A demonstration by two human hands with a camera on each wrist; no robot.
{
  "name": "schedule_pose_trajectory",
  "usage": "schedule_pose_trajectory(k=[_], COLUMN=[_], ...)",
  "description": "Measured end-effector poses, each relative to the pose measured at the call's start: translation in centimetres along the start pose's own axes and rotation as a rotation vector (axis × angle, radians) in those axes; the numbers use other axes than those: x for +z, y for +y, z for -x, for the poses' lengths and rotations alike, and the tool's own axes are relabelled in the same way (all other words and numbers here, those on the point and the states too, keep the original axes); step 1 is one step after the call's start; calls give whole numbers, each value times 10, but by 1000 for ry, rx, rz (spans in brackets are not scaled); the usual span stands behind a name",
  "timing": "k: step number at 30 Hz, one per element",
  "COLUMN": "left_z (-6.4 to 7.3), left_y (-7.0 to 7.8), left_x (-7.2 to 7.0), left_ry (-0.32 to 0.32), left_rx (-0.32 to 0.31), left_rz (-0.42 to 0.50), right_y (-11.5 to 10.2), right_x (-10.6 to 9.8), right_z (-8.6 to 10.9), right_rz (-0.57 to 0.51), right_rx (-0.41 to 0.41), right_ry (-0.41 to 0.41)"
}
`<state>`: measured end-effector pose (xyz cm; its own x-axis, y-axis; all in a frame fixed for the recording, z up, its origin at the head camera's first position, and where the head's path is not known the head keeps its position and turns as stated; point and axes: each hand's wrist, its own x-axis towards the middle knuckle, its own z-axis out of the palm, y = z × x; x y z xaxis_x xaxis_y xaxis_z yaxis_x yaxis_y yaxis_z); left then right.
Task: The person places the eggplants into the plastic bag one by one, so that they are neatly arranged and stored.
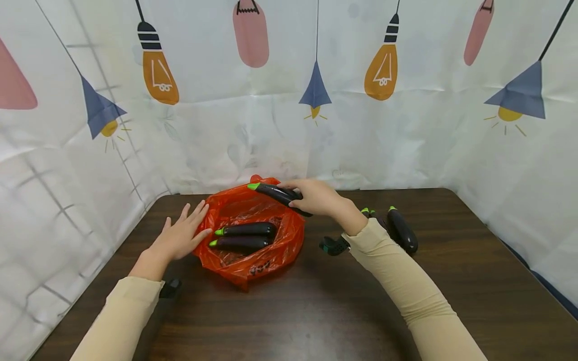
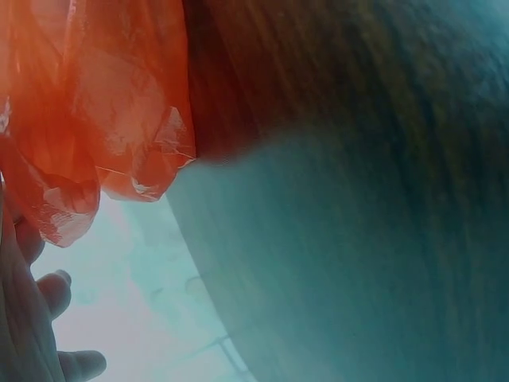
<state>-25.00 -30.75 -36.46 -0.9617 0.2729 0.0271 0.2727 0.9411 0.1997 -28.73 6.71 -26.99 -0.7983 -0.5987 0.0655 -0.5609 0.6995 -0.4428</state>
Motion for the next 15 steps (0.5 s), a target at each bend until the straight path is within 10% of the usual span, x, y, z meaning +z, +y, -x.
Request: schedule_pose_trajectory(k=[15], left_z=[0], left_y=[-1], left_x=[-3], left_ry=[-2], left_rx=[7], left_rz=[-9], right_y=[-32], right_x=[24], right_z=[-29], right_rz=[105], right_rx=[-134], right_ry=[19])
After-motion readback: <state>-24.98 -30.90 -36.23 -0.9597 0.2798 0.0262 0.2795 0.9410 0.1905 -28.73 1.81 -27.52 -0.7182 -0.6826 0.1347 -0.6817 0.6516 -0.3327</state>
